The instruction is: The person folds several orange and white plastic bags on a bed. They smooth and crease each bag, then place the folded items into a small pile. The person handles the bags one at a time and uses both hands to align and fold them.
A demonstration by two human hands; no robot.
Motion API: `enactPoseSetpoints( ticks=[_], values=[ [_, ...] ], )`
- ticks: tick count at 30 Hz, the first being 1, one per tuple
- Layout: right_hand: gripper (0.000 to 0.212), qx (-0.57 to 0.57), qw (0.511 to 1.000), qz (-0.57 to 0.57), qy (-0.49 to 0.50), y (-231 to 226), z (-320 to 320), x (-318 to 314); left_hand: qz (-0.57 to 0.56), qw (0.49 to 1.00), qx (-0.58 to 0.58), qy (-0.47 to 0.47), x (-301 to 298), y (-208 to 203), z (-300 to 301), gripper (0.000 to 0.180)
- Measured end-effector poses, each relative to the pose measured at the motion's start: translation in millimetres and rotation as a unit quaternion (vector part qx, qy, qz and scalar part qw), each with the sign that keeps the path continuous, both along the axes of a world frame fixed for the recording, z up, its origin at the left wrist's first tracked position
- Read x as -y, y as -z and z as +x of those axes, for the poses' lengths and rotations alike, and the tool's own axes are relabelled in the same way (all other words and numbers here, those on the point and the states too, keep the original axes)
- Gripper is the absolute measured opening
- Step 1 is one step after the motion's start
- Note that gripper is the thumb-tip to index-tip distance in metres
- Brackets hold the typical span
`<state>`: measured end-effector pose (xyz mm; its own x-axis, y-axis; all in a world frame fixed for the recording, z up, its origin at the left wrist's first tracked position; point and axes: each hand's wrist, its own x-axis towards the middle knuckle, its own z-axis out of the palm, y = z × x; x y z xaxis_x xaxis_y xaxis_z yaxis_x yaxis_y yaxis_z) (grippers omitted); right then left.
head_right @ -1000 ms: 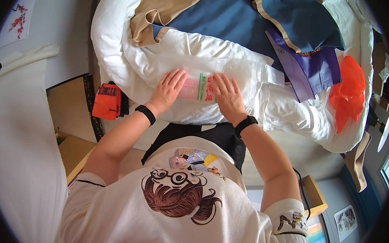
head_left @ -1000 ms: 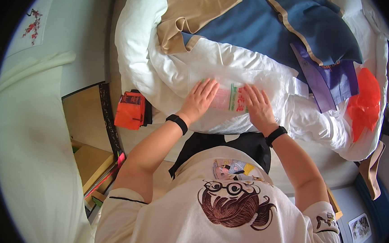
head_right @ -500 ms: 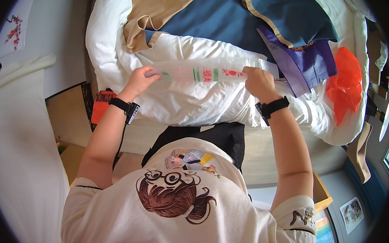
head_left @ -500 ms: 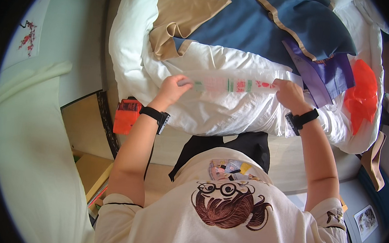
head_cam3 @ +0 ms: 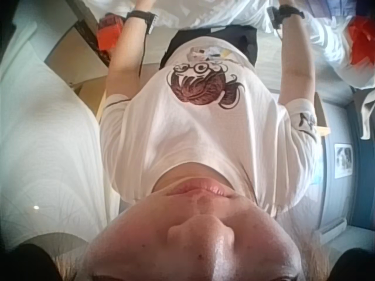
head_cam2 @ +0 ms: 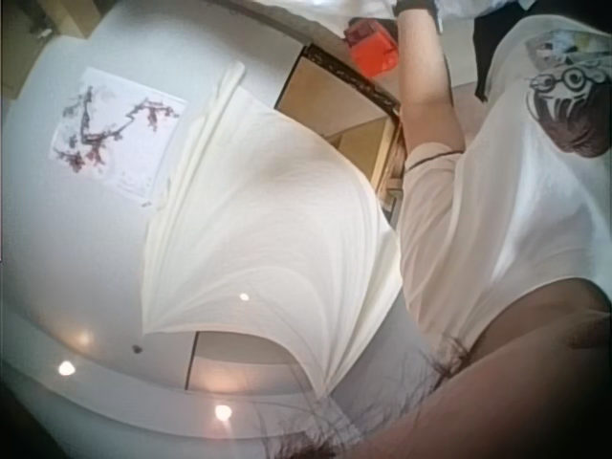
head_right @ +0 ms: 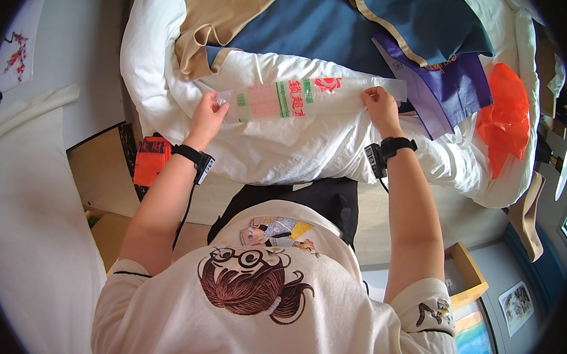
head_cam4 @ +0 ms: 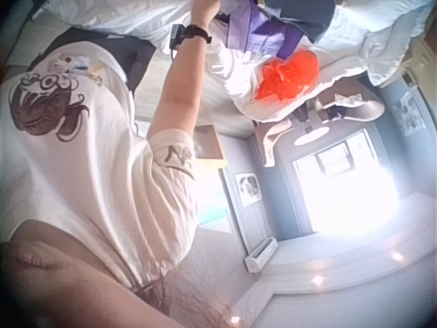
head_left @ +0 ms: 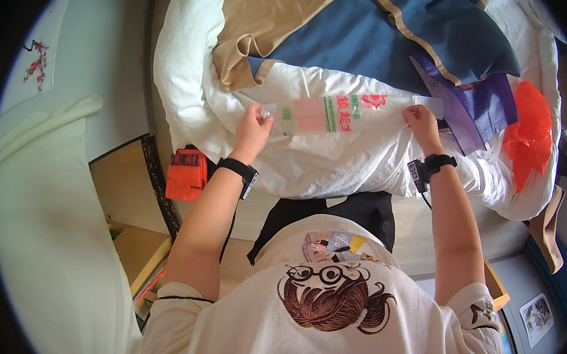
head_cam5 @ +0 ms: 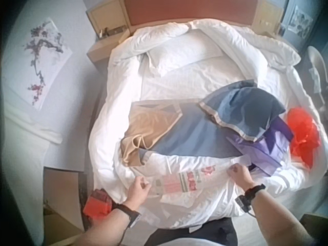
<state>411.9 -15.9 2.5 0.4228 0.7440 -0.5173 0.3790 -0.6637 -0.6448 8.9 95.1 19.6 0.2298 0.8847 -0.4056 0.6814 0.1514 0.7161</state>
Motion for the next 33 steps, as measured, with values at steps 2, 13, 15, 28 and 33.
enactPoseSetpoints(
  ticks=[2, 13, 15, 28, 33],
  values=[
    [0.021, 0.031, 0.999, 0.020, -0.006, -2, -6, 3, 0.309, 0.946, -0.065, 0.071, 13, -16, 17, 0.045],
    [0.029, 0.064, 0.996, 0.051, 0.047, -15, -19, 12, 0.327, 0.857, -0.158, 0.365, 31, 4, 123, 0.043],
    [0.034, 0.082, 0.981, 0.130, 0.114, -20, -33, 22, 0.325, 0.890, -0.057, 0.316, 21, 2, 120, 0.037],
    [0.051, -0.061, 0.936, 0.280, 0.206, -115, -46, 87, -0.197, 0.951, 0.216, 0.099, 21, -119, 62, 0.035],
    [0.049, -0.131, 0.919, 0.249, 0.277, -132, 24, 103, -0.339, 0.875, 0.344, -0.023, 42, -143, 68, 0.036]
  ],
)
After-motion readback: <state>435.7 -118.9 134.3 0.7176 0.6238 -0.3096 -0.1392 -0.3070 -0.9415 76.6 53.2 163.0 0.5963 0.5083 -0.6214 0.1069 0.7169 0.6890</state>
